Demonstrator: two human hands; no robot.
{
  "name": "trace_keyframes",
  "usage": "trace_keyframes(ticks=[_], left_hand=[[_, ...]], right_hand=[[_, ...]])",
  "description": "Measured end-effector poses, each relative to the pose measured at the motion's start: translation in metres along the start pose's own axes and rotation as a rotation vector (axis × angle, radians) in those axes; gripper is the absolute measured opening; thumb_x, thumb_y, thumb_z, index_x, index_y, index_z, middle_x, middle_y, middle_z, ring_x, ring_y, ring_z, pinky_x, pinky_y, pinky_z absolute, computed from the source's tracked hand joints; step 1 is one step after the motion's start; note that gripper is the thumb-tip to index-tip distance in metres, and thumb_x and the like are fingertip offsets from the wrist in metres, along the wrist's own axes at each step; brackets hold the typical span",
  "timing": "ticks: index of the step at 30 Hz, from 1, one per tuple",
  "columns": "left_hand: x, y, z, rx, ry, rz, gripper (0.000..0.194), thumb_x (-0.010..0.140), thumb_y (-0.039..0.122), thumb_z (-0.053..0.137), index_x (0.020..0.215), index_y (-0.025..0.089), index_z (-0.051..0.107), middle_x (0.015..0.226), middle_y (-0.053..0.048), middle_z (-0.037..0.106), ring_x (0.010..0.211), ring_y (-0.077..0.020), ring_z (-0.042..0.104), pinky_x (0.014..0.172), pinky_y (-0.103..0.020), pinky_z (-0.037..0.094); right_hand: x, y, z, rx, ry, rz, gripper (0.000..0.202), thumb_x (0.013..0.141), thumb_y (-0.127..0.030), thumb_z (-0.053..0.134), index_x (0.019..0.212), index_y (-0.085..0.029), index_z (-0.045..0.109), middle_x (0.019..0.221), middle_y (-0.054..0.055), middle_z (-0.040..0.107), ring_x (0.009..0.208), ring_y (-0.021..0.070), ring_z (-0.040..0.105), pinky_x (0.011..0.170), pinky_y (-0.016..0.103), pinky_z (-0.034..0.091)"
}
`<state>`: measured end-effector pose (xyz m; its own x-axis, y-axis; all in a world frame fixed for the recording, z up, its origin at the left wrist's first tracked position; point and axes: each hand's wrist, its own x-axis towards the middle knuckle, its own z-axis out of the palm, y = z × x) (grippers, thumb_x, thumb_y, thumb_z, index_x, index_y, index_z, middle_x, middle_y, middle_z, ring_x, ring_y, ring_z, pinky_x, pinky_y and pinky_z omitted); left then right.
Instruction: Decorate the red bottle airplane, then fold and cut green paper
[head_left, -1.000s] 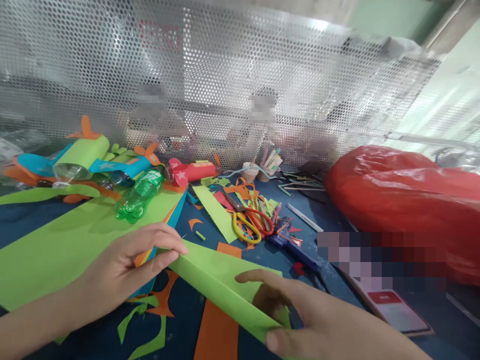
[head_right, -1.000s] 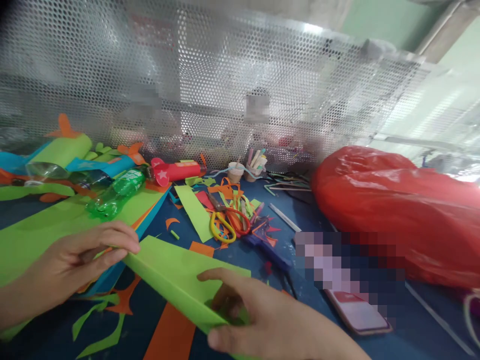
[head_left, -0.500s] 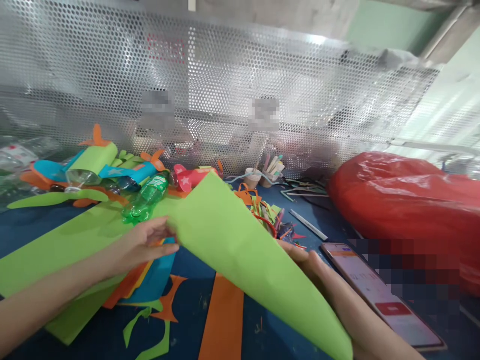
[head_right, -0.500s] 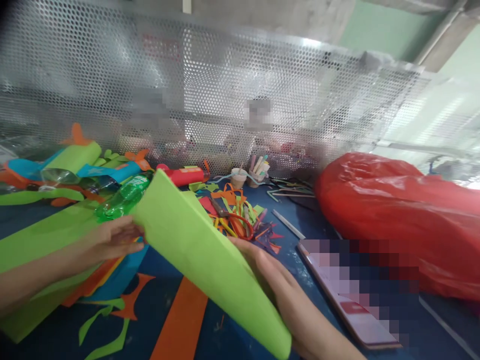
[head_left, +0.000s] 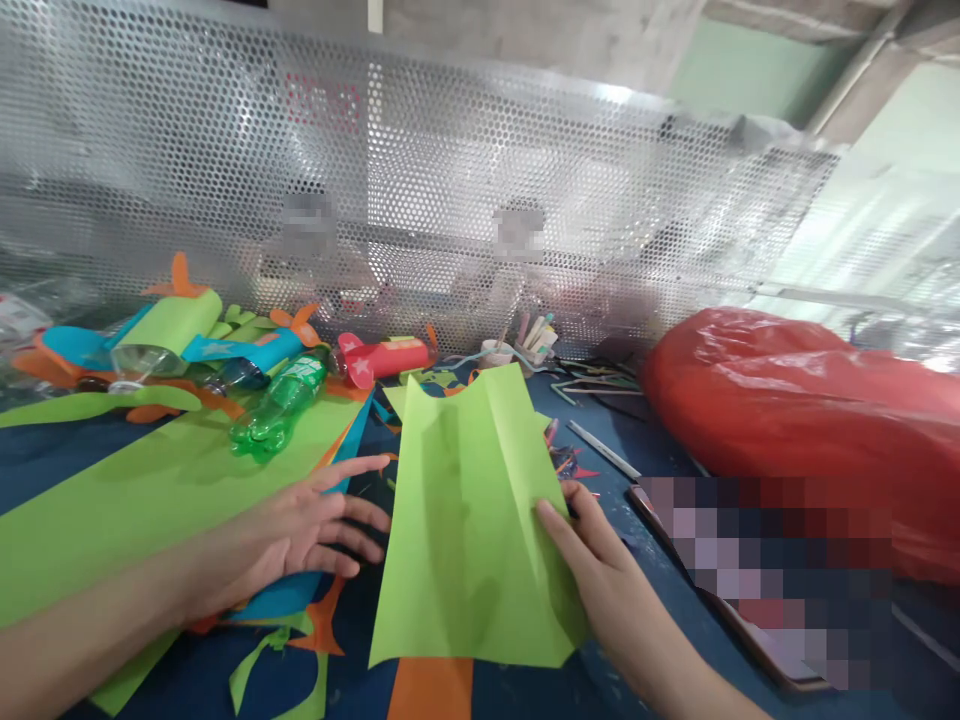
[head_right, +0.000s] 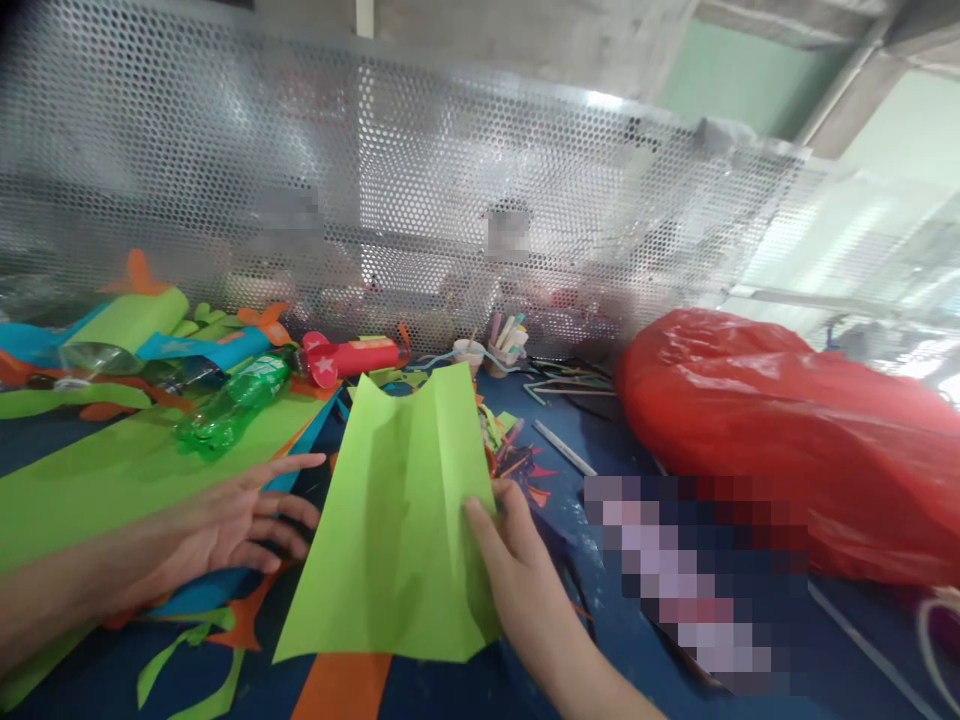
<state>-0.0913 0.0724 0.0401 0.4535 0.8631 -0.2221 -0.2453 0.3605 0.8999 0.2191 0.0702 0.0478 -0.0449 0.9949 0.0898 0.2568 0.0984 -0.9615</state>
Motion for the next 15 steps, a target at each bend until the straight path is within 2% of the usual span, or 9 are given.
trace_keyframes(ticks=[1, 3, 5, 8, 9, 11, 13, 15], left_hand=[[0.000, -0.004, 0.002, 0.052, -0.004, 0.003, 0.069, 0.089, 0.040, 0.072, 0.150, 0.033, 0.041, 0.118, -0.009, 0.073, 0.099, -0.0263, 0.074, 0.084, -0.038, 0.058], [0.001, -0.013, 0.006, 0.134, 0.028, 0.037, 0.087, 0.081, 0.040, 0.081, 0.154, 0.031, 0.034, 0.130, -0.012, 0.069, 0.116, -0.0306, 0.068, 0.097, -0.041, 0.053], [0.003, -0.018, 0.009, 0.160, 0.083, 0.034, 0.098, 0.077, 0.041, 0.084, 0.157, 0.028, 0.028, 0.131, -0.014, 0.069, 0.121, -0.0323, 0.066, 0.103, -0.043, 0.049], [0.004, -0.019, 0.011, 0.117, 0.167, 0.020, 0.106, 0.077, 0.037, 0.083, 0.159, 0.027, 0.017, 0.126, -0.013, 0.073, 0.114, -0.0319, 0.070, 0.100, -0.045, 0.052], [0.004, -0.018, 0.012, 0.094, 0.184, 0.018, 0.105, 0.077, 0.033, 0.082, 0.159, 0.027, 0.018, 0.125, -0.012, 0.073, 0.113, -0.0316, 0.071, 0.099, -0.044, 0.052], [0.002, -0.013, 0.012, 0.060, 0.197, 0.024, 0.095, 0.073, 0.025, 0.081, 0.155, 0.025, 0.033, 0.125, -0.010, 0.074, 0.115, -0.0311, 0.070, 0.097, -0.040, 0.054], [0.000, -0.008, 0.012, 0.048, 0.216, 0.013, 0.077, 0.068, 0.017, 0.076, 0.141, 0.024, 0.053, 0.122, -0.007, 0.076, 0.117, -0.0302, 0.068, 0.095, -0.036, 0.055], [-0.003, -0.004, 0.013, 0.043, 0.225, -0.027, 0.061, 0.065, 0.018, 0.073, 0.126, 0.023, 0.065, 0.116, -0.006, 0.079, 0.114, -0.0321, 0.070, 0.091, -0.037, 0.056]], right_hand=[[0.000, 0.001, 0.003, 0.078, 0.000, 0.104, 0.035, 0.092, -0.058, 0.060, 0.102, -0.026, 0.053, 0.082, 0.000, 0.074, 0.070, 0.0196, 0.073, 0.061, 0.028, 0.060], [0.000, 0.002, 0.007, 0.189, -0.042, 0.223, 0.049, 0.082, -0.065, 0.068, 0.104, -0.025, 0.050, 0.084, 0.000, 0.074, 0.070, 0.0199, 0.072, 0.063, 0.029, 0.059], [0.000, 0.001, 0.009, 0.248, -0.101, 0.262, 0.055, 0.076, -0.067, 0.072, 0.104, -0.025, 0.049, 0.086, 0.000, 0.074, 0.071, 0.0196, 0.072, 0.065, 0.030, 0.058], [-0.001, 0.001, 0.010, 0.283, -0.152, 0.261, 0.056, 0.075, -0.065, 0.074, 0.103, -0.025, 0.047, 0.086, 0.000, 0.074, 0.073, 0.0188, 0.072, 0.068, 0.029, 0.057], [0.000, 0.001, 0.010, 0.289, -0.153, 0.253, 0.057, 0.074, -0.066, 0.075, 0.102, -0.025, 0.047, 0.083, -0.001, 0.074, 0.072, 0.0188, 0.072, 0.067, 0.030, 0.057], [0.002, 0.001, 0.009, 0.292, -0.142, 0.240, 0.060, 0.071, -0.067, 0.076, 0.102, -0.026, 0.045, 0.078, -0.002, 0.072, 0.066, 0.0191, 0.071, 0.063, 0.030, 0.057], [0.004, 0.001, 0.008, 0.281, -0.131, 0.237, 0.064, 0.068, -0.068, 0.076, 0.104, -0.026, 0.045, 0.072, -0.003, 0.070, 0.062, 0.0196, 0.070, 0.060, 0.031, 0.056], [0.005, 0.002, 0.008, 0.261, -0.137, 0.241, 0.067, 0.068, -0.067, 0.077, 0.111, -0.025, 0.046, 0.068, -0.004, 0.068, 0.061, 0.0199, 0.070, 0.059, 0.031, 0.055]])
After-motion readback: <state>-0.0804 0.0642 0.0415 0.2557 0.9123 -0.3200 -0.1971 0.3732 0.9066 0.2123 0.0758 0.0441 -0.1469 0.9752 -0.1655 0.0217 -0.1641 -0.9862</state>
